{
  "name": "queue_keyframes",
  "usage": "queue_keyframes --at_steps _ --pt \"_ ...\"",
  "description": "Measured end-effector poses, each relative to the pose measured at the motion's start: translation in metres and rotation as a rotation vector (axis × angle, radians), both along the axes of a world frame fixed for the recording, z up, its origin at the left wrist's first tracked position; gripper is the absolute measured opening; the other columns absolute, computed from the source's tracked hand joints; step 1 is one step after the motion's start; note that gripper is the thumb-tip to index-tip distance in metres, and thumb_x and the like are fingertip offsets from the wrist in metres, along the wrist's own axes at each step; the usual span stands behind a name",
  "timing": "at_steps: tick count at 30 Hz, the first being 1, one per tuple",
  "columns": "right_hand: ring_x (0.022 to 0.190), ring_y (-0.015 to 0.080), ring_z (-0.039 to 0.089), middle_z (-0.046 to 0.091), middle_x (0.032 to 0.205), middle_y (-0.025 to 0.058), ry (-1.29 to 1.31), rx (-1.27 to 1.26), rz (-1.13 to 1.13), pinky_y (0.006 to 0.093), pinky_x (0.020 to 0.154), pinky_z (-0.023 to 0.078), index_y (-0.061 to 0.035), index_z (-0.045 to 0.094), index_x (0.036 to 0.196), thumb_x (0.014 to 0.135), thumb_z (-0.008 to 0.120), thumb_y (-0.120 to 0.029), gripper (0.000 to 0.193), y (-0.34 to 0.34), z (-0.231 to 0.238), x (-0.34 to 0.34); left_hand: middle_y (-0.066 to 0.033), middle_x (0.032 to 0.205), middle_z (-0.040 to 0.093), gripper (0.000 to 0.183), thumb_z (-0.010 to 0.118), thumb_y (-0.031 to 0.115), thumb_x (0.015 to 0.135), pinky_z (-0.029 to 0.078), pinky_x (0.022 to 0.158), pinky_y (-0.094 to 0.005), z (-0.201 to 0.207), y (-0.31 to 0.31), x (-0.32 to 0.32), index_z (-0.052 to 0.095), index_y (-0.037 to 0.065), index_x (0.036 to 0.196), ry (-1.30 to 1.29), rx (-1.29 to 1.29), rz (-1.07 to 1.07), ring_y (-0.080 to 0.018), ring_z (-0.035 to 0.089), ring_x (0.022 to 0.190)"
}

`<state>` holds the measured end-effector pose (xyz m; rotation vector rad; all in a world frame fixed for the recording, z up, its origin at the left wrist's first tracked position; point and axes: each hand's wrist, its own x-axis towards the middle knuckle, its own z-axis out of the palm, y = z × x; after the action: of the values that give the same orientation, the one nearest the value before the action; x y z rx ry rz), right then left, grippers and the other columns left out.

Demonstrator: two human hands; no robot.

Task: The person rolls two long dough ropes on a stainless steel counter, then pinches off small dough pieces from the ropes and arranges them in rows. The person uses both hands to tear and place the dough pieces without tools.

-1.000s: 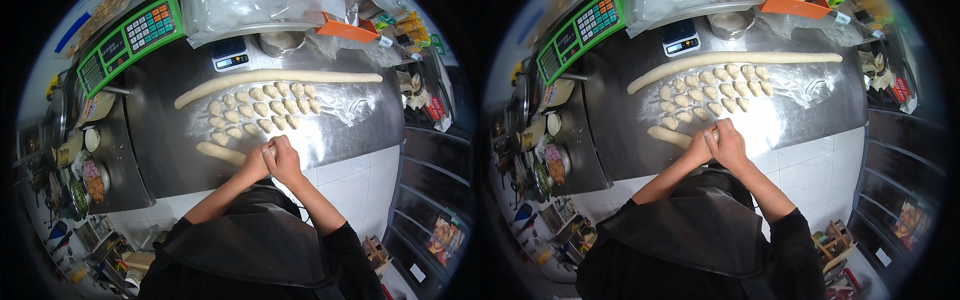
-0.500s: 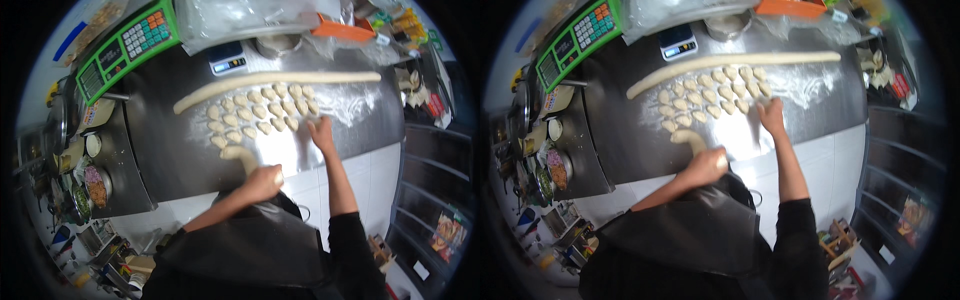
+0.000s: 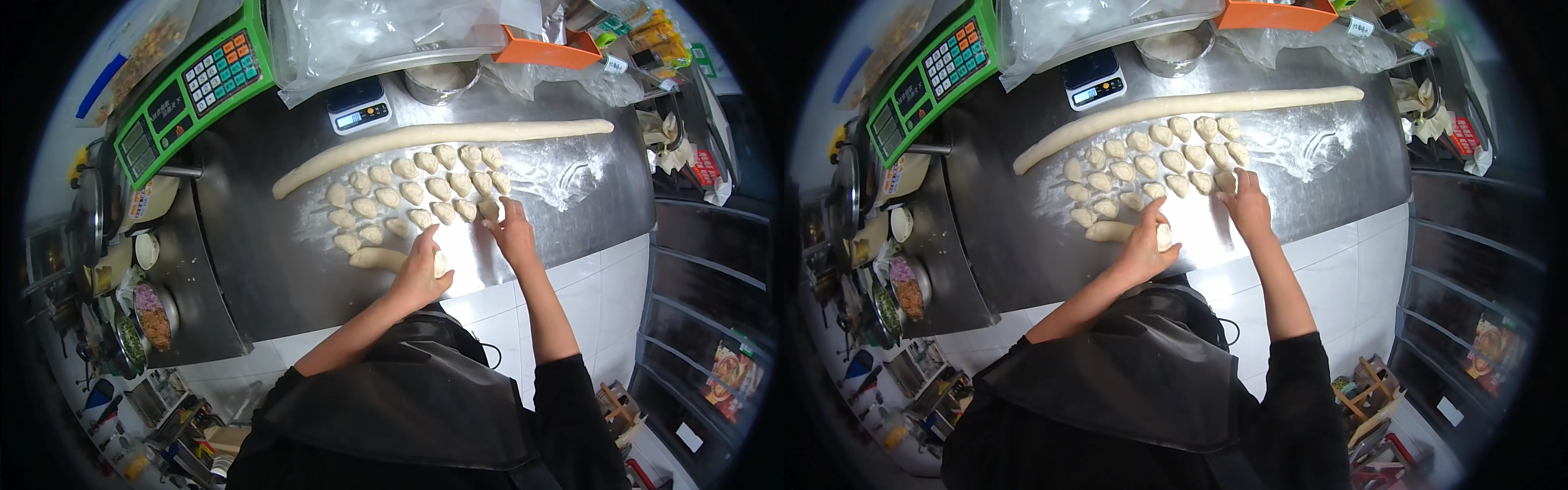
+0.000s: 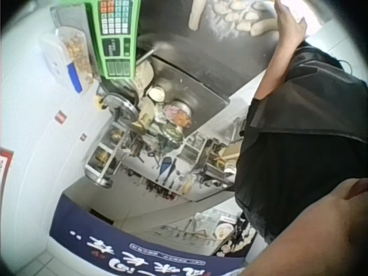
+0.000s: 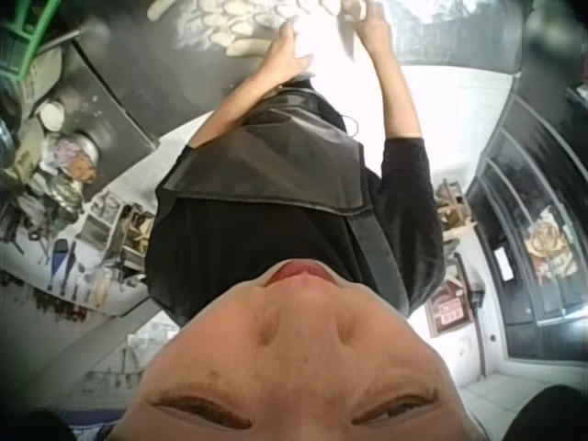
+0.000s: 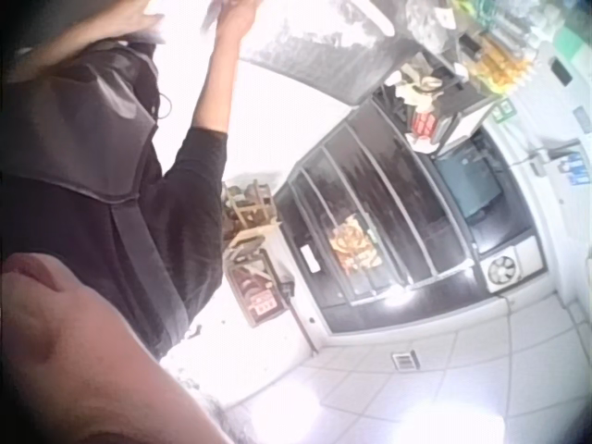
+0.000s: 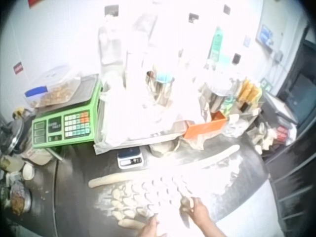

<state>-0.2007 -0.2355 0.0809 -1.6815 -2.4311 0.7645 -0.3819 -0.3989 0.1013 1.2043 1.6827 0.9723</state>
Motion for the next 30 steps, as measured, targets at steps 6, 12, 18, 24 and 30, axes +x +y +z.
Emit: queue_keyframes --at_steps 6,12,18,24,30 --pt "0.084 0.0232 0.061 0.064 0.104 0.0108 0.557 -0.432 0.428 0.0338 0.076 0.052 -0.0051 0.063 0.118 0.090 0.077 -0.017 0.034 -0.058 0.061 -0.026 -0.0273 0.138 0.047 0.123 0.083 0.017 0.077 0.046 0.103 -0.0440 -0.026 0.013 0.007 -0.007 0.000 0.161 -0.079 0.155 -0.108 -0.0381 0.047 0.131" --pt "0.081 0.0246 0.059 0.060 0.098 0.0113 0.644 -0.310 0.306 0.0354 0.074 0.050 -0.0033 0.064 0.111 0.091 0.075 -0.015 0.025 -0.056 0.067 -0.027 -0.0216 0.107 0.065 0.061 0.082 0.021 0.077 0.052 0.087 -0.0455 -0.030 0.014 0.003 0.055 0.003 0.129 -0.047 0.092 -0.151 -0.0397 0.065 0.103" --pt "0.081 0.0314 0.064 0.060 0.100 0.0149 0.419 -0.016 0.377 0.0382 0.070 0.054 -0.0039 0.064 0.104 0.090 0.076 -0.021 0.026 -0.075 0.074 -0.044 -0.0179 0.088 0.070 0.031 0.076 0.021 0.080 0.055 0.070 -0.0446 -0.023 0.009 0.002 0.066 0.005 0.105 -0.087 0.030 -0.138 -0.0394 0.069 0.081" --pt "0.069 0.0418 0.062 0.057 0.085 0.0186 0.491 0.105 0.164 0.0477 0.061 0.054 -0.0027 0.059 0.089 0.087 0.069 -0.015 0.016 -0.094 0.048 -0.060 -0.0203 0.080 0.070 0.026 0.074 0.026 0.079 0.054 0.068 -0.0485 -0.006 0.004 0.004 0.067 0.003 0.088 0.096 -0.040 -0.170 -0.0419 0.069 0.078" --pt "0.073 0.0458 0.067 0.068 0.076 0.0255 0.096 0.129 -0.192 0.0489 0.068 0.055 0.0002 0.062 0.092 0.084 0.070 -0.020 0.023 -0.023 -0.002 -0.046 -0.0174 0.073 0.065 0.015 0.077 0.012 0.074 0.054 0.065 -0.0433 0.063 -0.016 0.010 0.065 0.005 0.079 0.027 0.404 -0.259 -0.0363 0.068 0.072"
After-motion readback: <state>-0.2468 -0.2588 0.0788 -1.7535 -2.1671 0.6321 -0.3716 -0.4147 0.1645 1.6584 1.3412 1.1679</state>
